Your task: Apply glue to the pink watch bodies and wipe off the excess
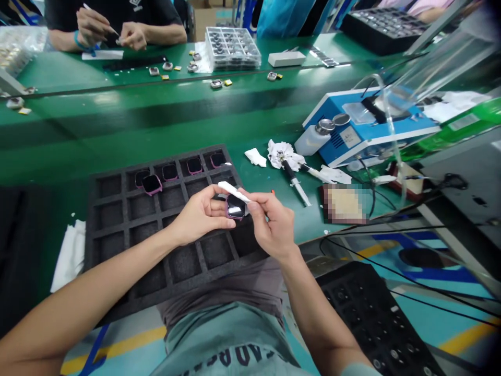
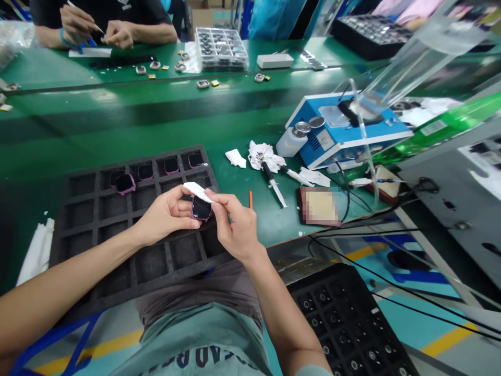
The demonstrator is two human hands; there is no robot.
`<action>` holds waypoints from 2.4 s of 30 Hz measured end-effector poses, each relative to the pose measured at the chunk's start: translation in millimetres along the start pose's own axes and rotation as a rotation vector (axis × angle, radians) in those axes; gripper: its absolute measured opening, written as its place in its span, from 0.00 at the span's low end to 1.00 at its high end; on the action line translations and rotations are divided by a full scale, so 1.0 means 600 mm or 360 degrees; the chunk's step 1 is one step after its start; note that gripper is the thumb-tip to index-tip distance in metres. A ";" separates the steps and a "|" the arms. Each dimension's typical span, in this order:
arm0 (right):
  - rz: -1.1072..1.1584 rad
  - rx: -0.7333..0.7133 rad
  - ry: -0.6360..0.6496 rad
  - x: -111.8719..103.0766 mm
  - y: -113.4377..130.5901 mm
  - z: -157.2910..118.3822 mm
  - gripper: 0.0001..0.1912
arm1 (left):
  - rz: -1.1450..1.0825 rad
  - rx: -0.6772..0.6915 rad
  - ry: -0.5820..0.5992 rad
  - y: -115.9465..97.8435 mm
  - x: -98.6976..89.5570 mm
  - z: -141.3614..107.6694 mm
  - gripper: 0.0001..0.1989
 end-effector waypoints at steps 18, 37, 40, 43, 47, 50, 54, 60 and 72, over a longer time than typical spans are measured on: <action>-0.0109 0.0180 0.0017 0.004 0.007 -0.034 0.13 | 0.0047 0.0147 -0.0321 0.016 0.003 0.006 0.31; 0.1708 0.1343 -0.0695 -0.026 -0.039 0.012 0.10 | 0.0005 0.0183 -0.0252 -0.019 -0.001 -0.002 0.36; 0.1767 0.1375 -0.0568 -0.017 -0.039 0.012 0.10 | -0.0005 0.0208 -0.0196 -0.023 0.002 -0.006 0.35; 0.1671 0.1174 -0.0507 -0.016 -0.031 0.015 0.15 | 0.0024 0.0243 -0.0187 -0.030 0.002 -0.010 0.34; 0.1624 0.1072 -0.0726 -0.013 -0.022 0.018 0.22 | 0.0055 0.0237 -0.0155 -0.034 0.003 -0.013 0.34; 0.1645 0.1119 -0.0808 0.003 -0.016 0.019 0.23 | 0.0084 0.0203 -0.0141 -0.032 0.004 -0.014 0.35; 0.1646 0.1107 -0.0882 0.026 -0.008 0.020 0.22 | 0.0102 0.0181 -0.0130 -0.027 0.008 -0.013 0.35; 0.1150 0.0830 -0.0847 0.039 0.010 0.012 0.17 | 0.0107 0.0190 -0.0137 -0.022 0.009 -0.011 0.34; 0.0390 0.0503 -0.0621 0.054 0.014 -0.025 0.12 | 0.0129 0.0196 -0.0335 -0.010 0.006 -0.014 0.38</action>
Point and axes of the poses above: each hand's wrist, its own z-axis towards the middle knuckle, its own x-axis out of the palm, y = z × x, the point moved 2 cm from there along z, towards the middle knuckle, and after that the axes turned 8 degrees about z, right-handed, at the moved point
